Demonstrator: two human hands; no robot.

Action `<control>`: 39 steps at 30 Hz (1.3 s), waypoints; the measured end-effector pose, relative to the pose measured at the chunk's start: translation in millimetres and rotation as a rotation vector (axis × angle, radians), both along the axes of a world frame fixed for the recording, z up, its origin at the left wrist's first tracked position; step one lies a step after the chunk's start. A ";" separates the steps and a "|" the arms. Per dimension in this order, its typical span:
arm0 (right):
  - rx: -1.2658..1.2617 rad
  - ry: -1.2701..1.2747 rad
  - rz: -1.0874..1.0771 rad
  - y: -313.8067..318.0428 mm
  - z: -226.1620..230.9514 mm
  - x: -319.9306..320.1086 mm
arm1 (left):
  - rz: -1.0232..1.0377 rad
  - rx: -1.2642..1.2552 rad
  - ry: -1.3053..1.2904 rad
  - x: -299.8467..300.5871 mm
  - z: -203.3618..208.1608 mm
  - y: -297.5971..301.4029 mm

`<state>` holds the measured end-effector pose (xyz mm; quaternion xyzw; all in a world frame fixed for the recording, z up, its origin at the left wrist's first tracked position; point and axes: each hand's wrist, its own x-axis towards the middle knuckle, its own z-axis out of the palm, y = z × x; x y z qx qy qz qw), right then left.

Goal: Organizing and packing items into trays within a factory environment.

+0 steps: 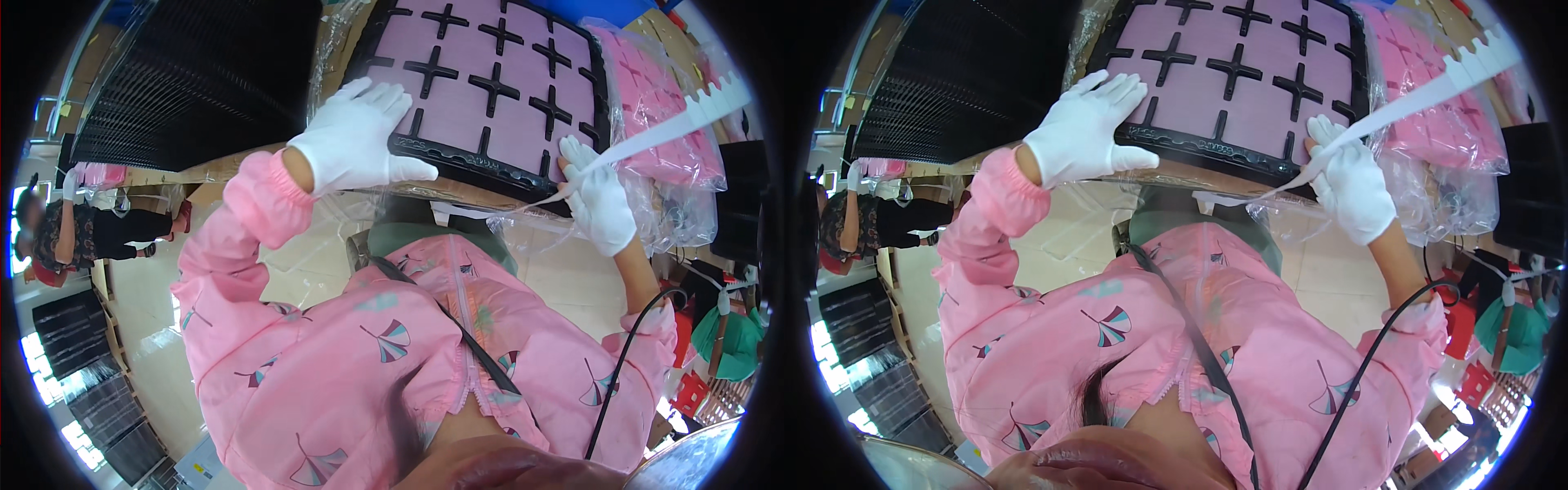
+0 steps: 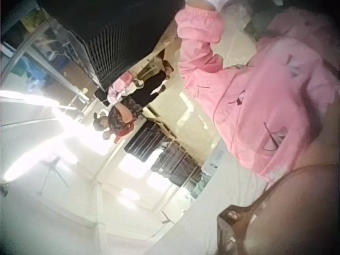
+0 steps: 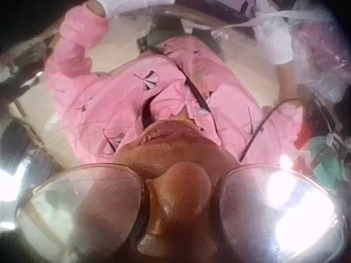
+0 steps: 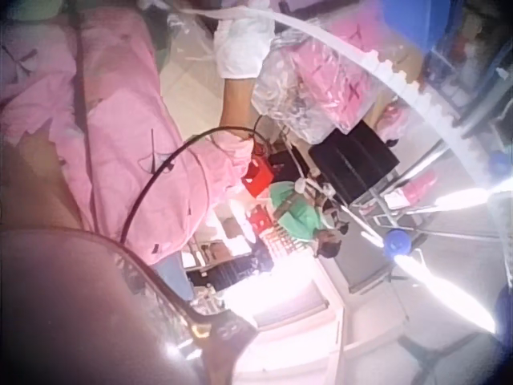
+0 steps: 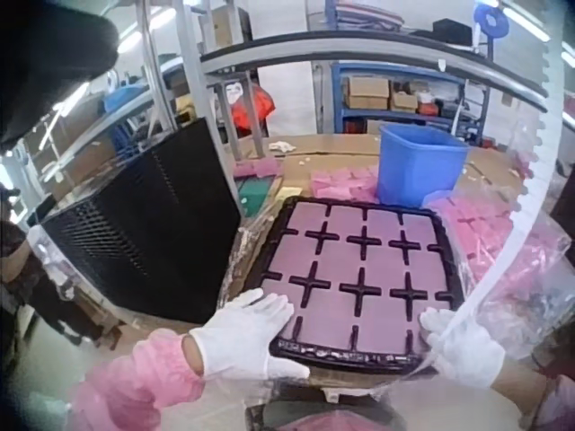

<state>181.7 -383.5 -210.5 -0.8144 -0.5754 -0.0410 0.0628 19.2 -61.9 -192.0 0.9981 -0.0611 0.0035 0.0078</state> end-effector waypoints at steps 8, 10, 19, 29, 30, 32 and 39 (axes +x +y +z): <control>0.030 0.033 0.065 1.0 8.8 -6.2 | 0.021 -0.009 0.073 -5.8 1.3 -5.9; 0.022 -0.007 0.037 -2.5 2.0 -7.0 | 0.016 -0.001 0.046 -0.4 3.3 -6.9; 0.005 0.140 -0.021 -9.5 5.0 -13.8 | 0.014 0.042 0.050 -7.3 3.4 -7.8; 0.147 0.099 -0.053 -25.8 -4.4 -30.3 | -0.008 -0.006 0.022 -26.4 7.6 -25.0; 0.159 0.141 -0.037 -22.8 -2.3 -32.5 | -0.010 -0.013 -0.016 -25.6 4.8 -27.4; 0.181 0.207 -0.011 -12.2 11.7 -29.9 | -0.021 -0.031 -0.109 -15.0 0.3 -36.9; 0.657 1.023 0.001 -3.2 -5.5 -31.6 | -0.216 -0.161 -0.296 36.3 -16.9 -97.9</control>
